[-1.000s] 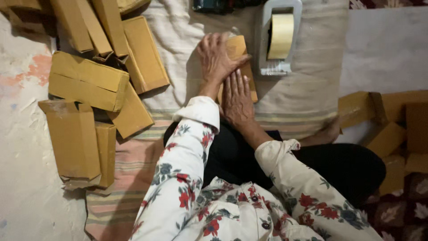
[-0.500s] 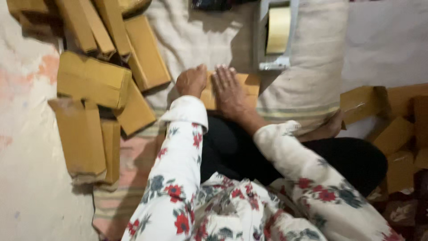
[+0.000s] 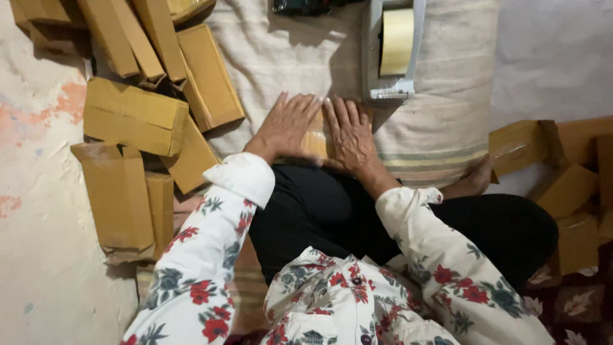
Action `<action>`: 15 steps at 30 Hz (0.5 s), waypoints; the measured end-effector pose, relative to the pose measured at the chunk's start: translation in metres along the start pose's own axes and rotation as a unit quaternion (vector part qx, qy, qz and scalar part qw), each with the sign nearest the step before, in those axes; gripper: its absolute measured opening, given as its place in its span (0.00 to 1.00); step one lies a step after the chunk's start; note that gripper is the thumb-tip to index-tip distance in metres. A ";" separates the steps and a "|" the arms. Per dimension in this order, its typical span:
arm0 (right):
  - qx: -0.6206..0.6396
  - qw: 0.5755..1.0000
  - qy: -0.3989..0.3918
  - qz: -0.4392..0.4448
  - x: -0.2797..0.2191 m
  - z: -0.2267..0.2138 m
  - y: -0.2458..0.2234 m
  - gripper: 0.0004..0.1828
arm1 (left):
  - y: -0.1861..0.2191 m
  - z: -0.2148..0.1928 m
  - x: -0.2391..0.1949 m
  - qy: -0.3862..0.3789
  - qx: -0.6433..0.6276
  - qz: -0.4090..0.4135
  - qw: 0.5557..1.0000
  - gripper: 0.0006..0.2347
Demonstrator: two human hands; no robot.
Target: The person unpacks smartwatch boxes, removes the watch and accessories from the inner tray, places them into small cardboard shipping boxes, and seals the boxes with packing tape. The person repeats this process for multiple units.
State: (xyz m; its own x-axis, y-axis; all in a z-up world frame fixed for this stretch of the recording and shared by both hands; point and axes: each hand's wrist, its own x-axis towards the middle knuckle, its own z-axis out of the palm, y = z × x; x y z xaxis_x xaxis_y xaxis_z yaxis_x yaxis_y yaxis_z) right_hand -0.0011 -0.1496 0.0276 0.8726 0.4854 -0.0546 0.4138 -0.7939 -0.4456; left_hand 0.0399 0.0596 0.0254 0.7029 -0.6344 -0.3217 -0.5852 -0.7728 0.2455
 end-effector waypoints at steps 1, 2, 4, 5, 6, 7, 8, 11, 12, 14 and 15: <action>-0.024 1.000 -0.004 -0.003 0.001 -0.001 0.001 0.75 | 0.001 -0.007 -0.002 -0.025 0.024 -0.016 0.999 0.60; -0.045 0.999 -0.013 -0.007 0.003 -0.001 0.001 0.75 | 0.002 -0.012 -0.008 -0.053 0.045 -0.035 0.997 0.60; -0.076 0.996 0.018 -0.029 0.028 -0.001 0.003 0.74 | -0.008 -0.028 -0.006 -0.050 0.080 -0.059 0.994 0.61; -0.087 0.993 0.056 -0.048 0.050 -0.002 0.006 0.72 | -0.019 -0.039 0.002 -0.019 0.094 -0.065 0.993 0.60; -0.091 0.990 0.084 -0.064 0.059 0.002 0.005 0.70 | -0.022 -0.042 0.001 0.002 0.100 -0.071 0.992 0.60; -0.079 0.994 0.052 -0.059 0.076 0.005 0.012 0.70 | -0.030 -0.046 0.005 0.024 0.088 -0.078 0.993 0.59; -0.065 0.996 0.017 -0.057 0.094 0.008 0.020 0.70 | -0.036 -0.047 0.006 0.044 0.074 -0.091 0.992 0.58; -0.219 0.964 0.114 -0.099 0.119 0.024 0.021 0.58 | -0.045 -0.048 0.018 0.054 0.062 -0.120 0.989 0.58; -0.300 0.932 0.172 -0.111 0.121 0.029 0.024 0.53 | -0.042 -0.041 0.026 0.045 0.056 -0.123 0.990 0.59; -0.336 0.925 0.150 -0.092 0.119 0.043 0.031 0.53 | -0.049 -0.024 0.035 0.083 0.056 -0.093 0.991 0.61; -0.353 0.923 0.130 -0.083 0.110 0.048 0.033 0.53 | -0.049 -0.011 0.035 0.097 0.048 -0.078 0.991 0.62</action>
State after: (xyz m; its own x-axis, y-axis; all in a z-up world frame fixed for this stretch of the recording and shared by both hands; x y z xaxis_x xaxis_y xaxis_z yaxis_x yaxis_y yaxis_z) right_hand 0.0964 -0.1046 -0.0366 0.7772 0.5901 0.2185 0.5332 -0.8020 0.2691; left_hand 0.0976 0.0753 0.0117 0.8466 -0.5061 -0.1646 -0.4930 -0.8623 0.1157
